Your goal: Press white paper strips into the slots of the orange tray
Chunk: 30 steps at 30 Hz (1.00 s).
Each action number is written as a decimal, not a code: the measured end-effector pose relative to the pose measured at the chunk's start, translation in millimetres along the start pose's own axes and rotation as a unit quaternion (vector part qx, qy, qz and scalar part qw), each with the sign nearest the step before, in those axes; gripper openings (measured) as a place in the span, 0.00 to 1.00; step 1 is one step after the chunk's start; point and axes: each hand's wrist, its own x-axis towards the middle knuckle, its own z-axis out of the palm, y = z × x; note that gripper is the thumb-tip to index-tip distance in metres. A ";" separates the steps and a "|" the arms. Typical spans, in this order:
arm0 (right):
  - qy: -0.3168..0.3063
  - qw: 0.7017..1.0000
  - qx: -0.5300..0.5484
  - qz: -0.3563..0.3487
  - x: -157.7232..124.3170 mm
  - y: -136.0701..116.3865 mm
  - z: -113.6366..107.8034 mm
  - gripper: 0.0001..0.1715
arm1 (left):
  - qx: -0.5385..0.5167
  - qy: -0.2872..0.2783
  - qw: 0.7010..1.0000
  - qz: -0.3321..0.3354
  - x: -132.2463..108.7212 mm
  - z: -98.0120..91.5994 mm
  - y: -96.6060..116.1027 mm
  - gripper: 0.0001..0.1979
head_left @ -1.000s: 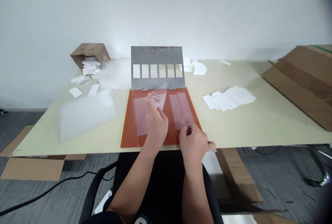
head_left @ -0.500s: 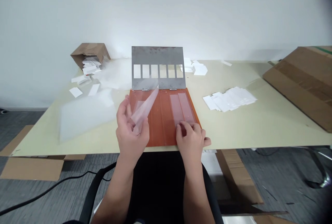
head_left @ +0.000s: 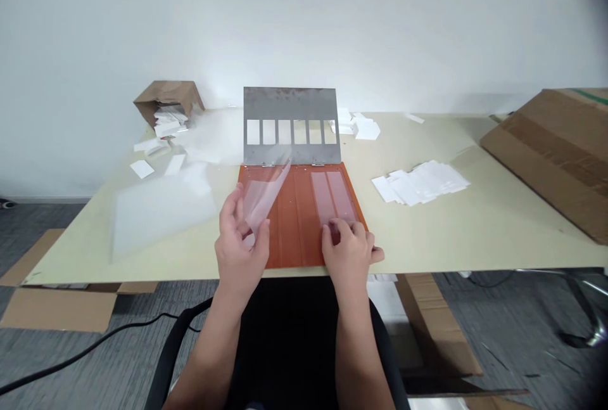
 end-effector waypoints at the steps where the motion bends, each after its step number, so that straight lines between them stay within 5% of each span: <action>1: 0.000 1.000 0.002 -0.001 0.4 -0.3 0.3 0.12 | 0.000 -0.002 1.000 0.005 -0.3 0.2 -0.1 0.34; 7: -0.014 1.000 0.011 0.004 3.2 -0.4 -0.3 0.13 | -0.089 -0.038 0.995 -0.032 -4.6 3.7 -2.1 0.35; 14: -0.006 0.996 0.090 -0.020 0.2 -6.2 -7.1 0.14 | -0.195 0.012 0.974 -0.114 -6.3 10.8 -1.9 0.18; 20: -0.113 0.945 0.280 -0.122 -21.7 -44.3 -21.8 0.16 | -0.324 0.025 0.919 -0.224 -6.7 22.8 -0.4 0.12; 24: -0.156 0.920 0.348 -0.088 -30.1 -57.7 -22.0 0.16 | -0.379 0.048 0.872 -0.307 -7.0 24.7 -2.0 0.09; 30: -0.153 0.886 0.433 -0.056 -29.4 -51.9 -15.2 0.14 | -0.384 0.024 0.855 -0.346 -2.4 21.9 -7.0 0.13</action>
